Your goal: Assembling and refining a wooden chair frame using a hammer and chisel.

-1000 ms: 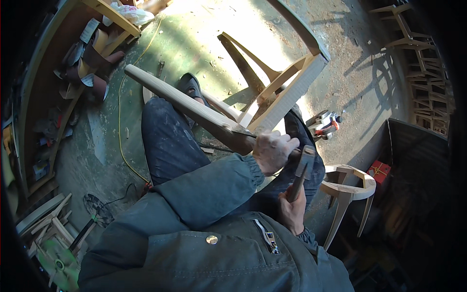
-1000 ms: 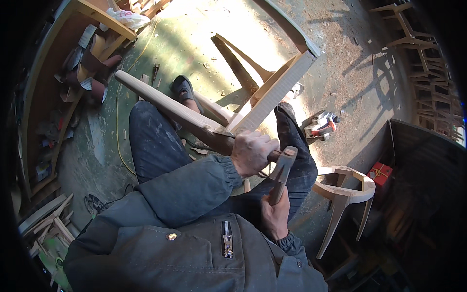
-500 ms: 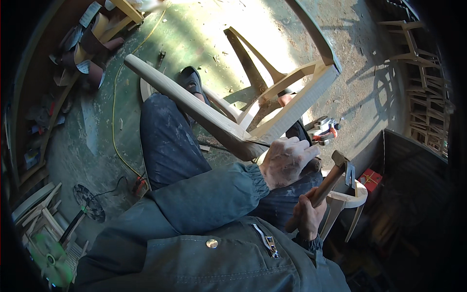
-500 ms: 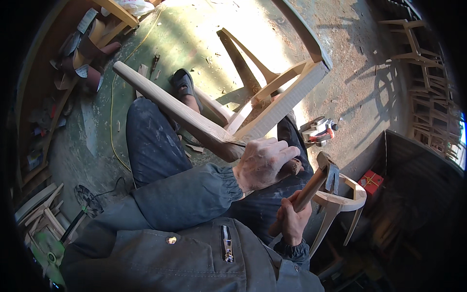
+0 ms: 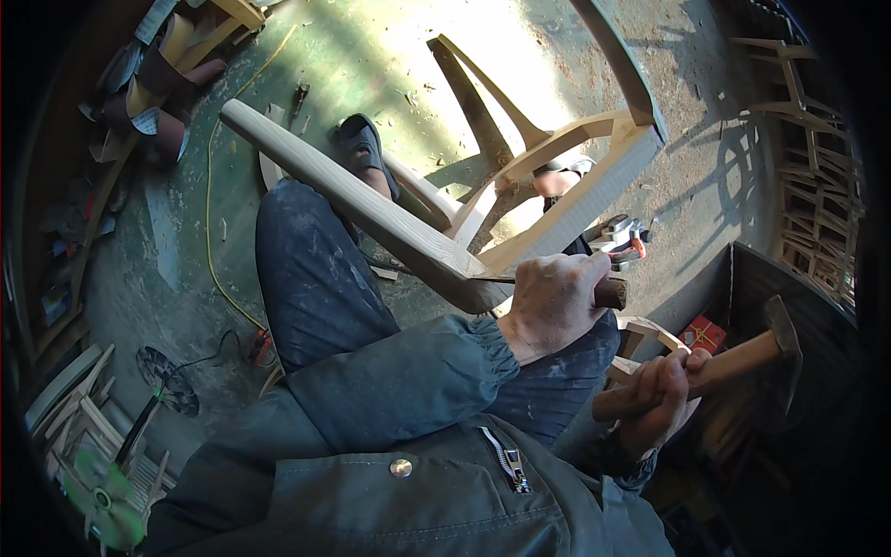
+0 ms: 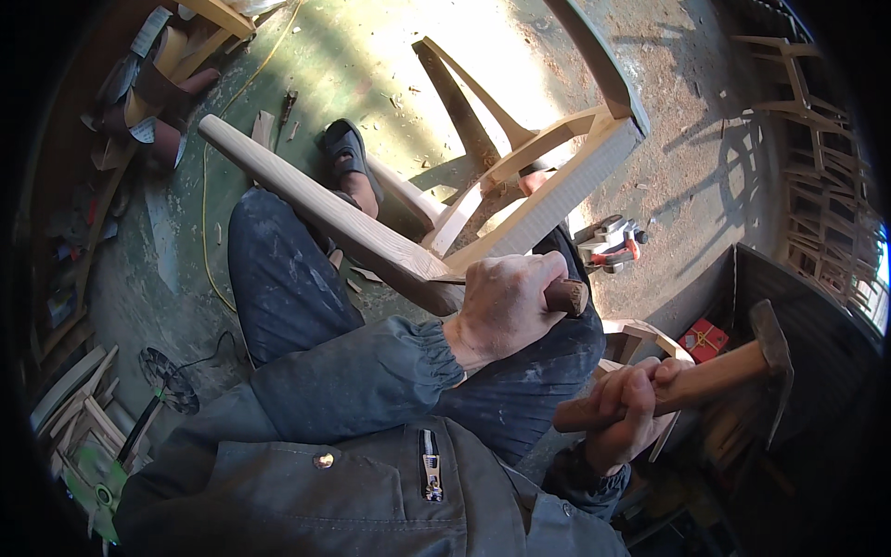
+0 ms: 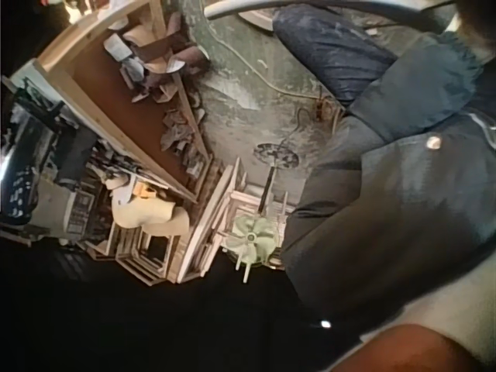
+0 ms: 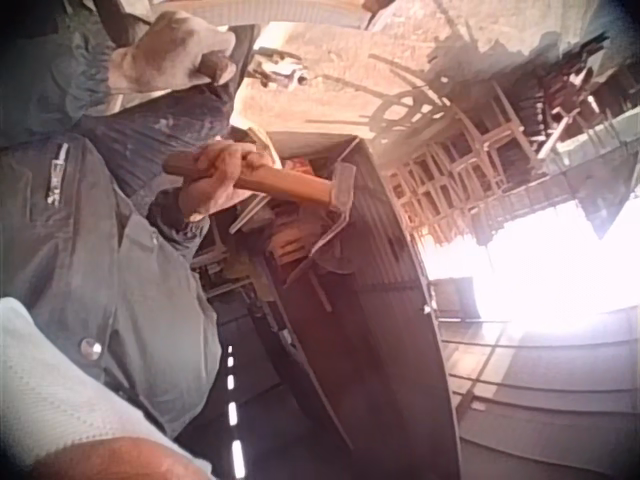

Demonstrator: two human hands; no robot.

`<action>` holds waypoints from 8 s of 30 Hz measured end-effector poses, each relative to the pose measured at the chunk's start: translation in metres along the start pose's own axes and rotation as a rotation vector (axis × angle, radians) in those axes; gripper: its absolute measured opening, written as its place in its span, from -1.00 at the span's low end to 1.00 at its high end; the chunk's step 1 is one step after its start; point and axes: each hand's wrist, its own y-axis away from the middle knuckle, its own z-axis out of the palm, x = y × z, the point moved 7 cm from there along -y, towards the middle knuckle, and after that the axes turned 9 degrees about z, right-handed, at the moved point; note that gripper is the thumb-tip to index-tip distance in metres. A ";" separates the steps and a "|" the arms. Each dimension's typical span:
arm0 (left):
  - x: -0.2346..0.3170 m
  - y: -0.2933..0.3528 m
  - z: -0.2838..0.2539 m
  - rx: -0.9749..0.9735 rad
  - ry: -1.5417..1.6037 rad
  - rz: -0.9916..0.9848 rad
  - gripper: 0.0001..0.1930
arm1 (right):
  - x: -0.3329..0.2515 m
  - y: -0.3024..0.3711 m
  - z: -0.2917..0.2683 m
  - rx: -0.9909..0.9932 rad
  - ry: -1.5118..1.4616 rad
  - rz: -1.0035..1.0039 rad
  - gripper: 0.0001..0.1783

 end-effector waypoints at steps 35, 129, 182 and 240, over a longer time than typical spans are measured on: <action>-0.005 0.018 0.013 -0.027 -0.195 0.232 -0.79 | 0.094 0.032 -0.018 -0.366 0.942 -0.195 -0.78; -0.191 0.145 -0.137 0.788 0.703 -0.848 -0.53 | 0.192 0.125 -0.025 -0.414 -0.165 0.721 -0.74; -0.174 -0.117 -0.004 0.960 0.907 -0.632 -0.26 | 0.196 0.082 -0.062 -0.353 -0.934 0.910 -0.85; -0.148 0.073 -0.219 0.633 0.389 -0.509 -0.69 | 0.154 0.134 -0.023 -0.260 0.104 0.406 -0.70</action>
